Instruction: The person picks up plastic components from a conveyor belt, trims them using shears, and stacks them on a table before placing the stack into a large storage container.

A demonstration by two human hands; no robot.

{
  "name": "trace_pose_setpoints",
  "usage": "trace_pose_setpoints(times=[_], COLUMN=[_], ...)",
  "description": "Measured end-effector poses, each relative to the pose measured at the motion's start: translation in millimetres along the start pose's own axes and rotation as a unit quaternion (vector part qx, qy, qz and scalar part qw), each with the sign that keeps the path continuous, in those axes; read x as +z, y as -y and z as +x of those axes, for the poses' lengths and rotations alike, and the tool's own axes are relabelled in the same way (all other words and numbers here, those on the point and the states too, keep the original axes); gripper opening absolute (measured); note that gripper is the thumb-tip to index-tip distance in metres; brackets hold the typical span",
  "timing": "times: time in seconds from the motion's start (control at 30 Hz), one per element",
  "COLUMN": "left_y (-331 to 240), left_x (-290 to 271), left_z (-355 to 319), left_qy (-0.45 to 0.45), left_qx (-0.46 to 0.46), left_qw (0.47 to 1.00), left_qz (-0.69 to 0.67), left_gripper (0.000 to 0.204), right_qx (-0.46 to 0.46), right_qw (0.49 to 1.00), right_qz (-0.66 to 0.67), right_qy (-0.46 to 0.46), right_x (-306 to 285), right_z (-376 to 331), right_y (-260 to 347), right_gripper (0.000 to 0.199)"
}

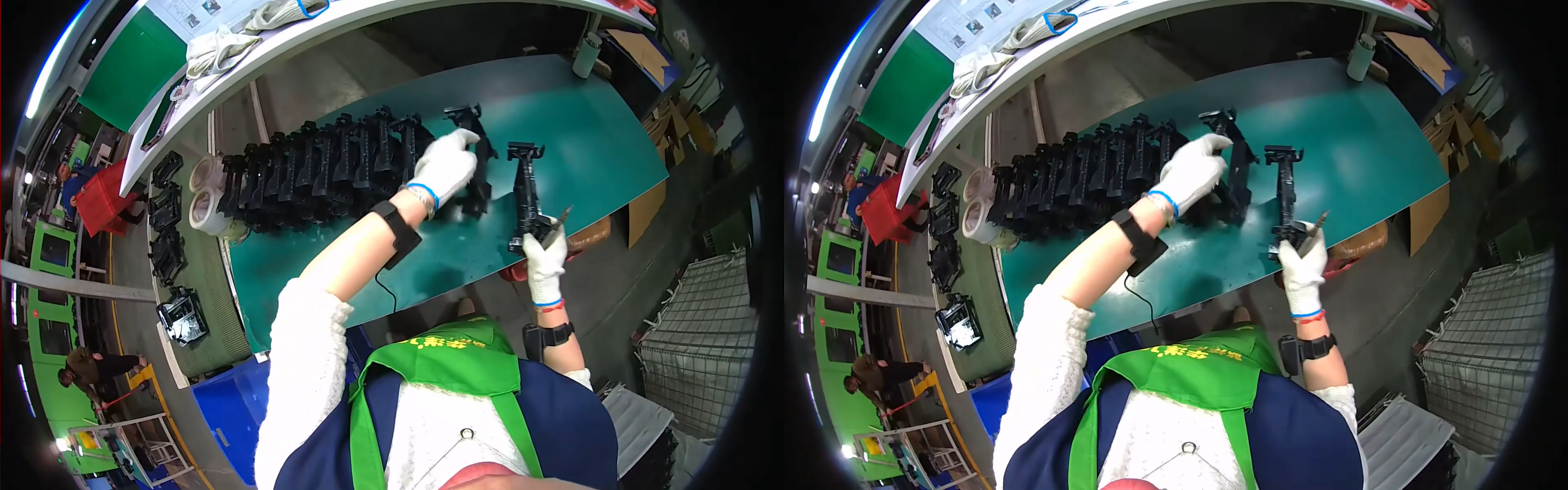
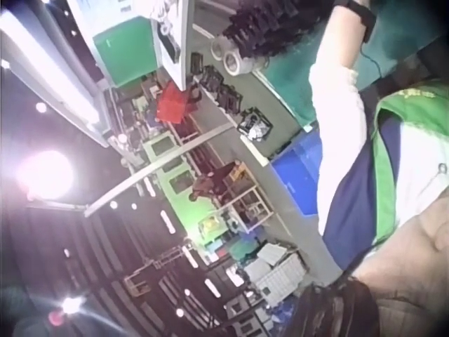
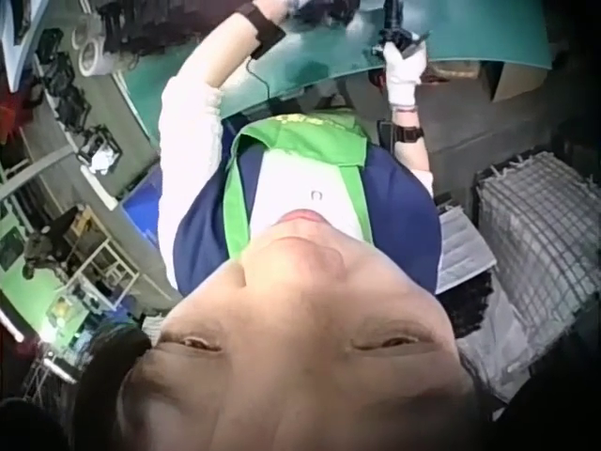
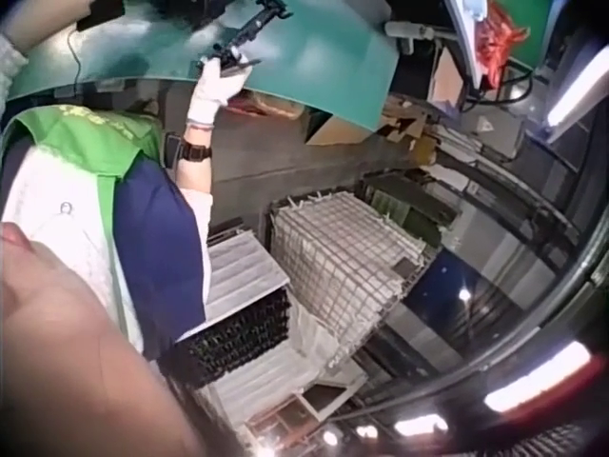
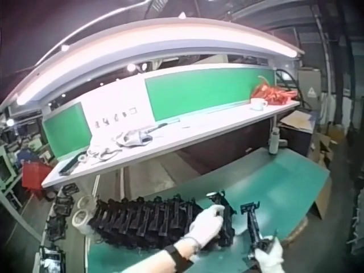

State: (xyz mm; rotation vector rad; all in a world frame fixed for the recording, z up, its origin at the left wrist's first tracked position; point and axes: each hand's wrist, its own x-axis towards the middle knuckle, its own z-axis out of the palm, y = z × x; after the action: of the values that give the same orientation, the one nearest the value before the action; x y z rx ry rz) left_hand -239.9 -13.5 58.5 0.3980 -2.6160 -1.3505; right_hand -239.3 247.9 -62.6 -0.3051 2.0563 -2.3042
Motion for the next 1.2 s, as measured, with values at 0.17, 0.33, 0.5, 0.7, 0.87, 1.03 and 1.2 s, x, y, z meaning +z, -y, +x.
trace_pose_setpoints(times=[0.17,0.33,0.5,0.7,0.87,1.03,1.2], left_y=[31,33,37,159,304,334,344], left_x=[-3,-29,-86,-169,-224,-279,-346], left_z=[32,-10,-142,-285,-459,-507,-492], left_qy=[-0.048,-0.096,-0.165,-0.361,-0.633,-0.466,-0.340], left_qx=[-0.058,0.138,0.144,-0.169,-0.359,-0.467,-0.463], left_qw=[0.997,0.909,0.925,0.874,0.684,0.675,0.710], left_qz=[0.035,0.383,0.311,0.278,0.047,0.331,0.407], left_gripper=[0.039,0.023,0.024,0.047,0.068,0.069,0.057], right_qx=[-0.006,0.019,-0.080,-0.149,-0.265,-0.230,-0.307], right_qw=[0.998,0.993,0.956,0.956,0.939,0.933,0.870], right_qz=[0.051,-0.033,-0.085,-0.197,-0.163,-0.197,-0.201], right_qy=[0.035,0.115,0.270,0.158,0.148,0.197,0.329], right_x=[41,68,74,20,57,120,197], right_z=[23,48,46,55,28,-22,-80], right_y=[-27,-50,-24,-30,-17,10,18], right_gripper=[0.043,0.052,0.066,0.054,0.049,0.048,0.048])
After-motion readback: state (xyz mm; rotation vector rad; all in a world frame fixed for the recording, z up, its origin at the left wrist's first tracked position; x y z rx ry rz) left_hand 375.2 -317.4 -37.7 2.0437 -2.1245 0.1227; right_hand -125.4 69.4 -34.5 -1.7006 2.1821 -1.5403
